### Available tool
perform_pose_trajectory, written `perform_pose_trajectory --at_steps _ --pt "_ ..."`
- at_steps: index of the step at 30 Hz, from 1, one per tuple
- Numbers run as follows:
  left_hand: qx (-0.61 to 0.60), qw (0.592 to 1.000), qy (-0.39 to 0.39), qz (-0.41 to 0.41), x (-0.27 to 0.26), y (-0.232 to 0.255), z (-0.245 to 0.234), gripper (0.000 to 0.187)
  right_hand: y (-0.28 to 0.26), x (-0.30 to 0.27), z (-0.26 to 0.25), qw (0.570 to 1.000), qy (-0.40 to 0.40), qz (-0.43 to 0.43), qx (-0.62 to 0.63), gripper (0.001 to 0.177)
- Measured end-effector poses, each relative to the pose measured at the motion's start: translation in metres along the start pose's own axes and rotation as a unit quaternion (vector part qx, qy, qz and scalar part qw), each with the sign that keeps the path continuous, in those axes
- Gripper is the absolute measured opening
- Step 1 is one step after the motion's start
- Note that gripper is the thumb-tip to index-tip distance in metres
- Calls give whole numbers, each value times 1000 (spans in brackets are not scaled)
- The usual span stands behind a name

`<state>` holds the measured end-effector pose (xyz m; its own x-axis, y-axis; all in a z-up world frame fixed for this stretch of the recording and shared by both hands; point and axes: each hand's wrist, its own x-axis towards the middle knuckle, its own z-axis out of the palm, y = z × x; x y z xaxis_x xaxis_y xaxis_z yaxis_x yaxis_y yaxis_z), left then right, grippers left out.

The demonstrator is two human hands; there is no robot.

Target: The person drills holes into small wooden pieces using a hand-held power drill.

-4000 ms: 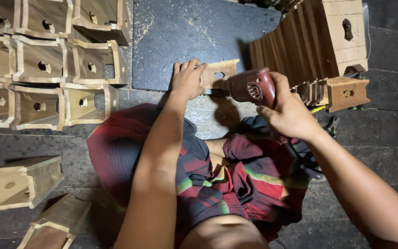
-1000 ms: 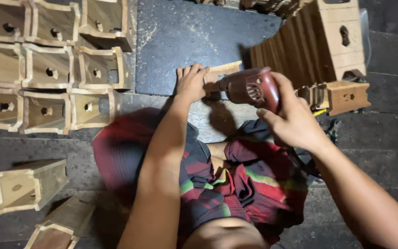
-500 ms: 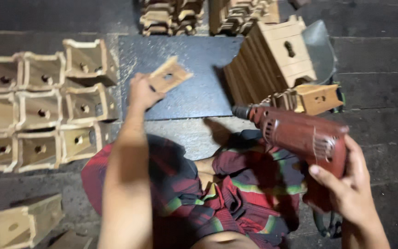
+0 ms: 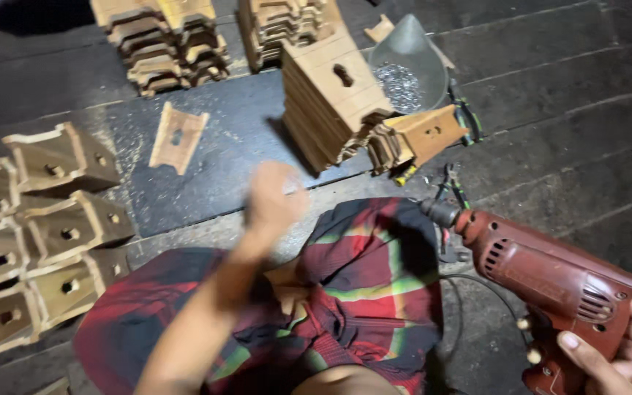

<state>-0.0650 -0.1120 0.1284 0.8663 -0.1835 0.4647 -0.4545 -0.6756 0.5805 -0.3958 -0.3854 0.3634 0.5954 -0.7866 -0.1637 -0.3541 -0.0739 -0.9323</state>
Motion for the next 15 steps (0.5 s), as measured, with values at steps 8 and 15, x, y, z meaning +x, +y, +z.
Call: perform_pose_trajectory --at_steps 8,15 --pt "-175 963 -97 183 44 189 134 55 22 0 -47 993 66 -97 29 74" --pt "77 946 -313 45 82 197 230 61 -12 39 -72 991 37 -125 -5 77"
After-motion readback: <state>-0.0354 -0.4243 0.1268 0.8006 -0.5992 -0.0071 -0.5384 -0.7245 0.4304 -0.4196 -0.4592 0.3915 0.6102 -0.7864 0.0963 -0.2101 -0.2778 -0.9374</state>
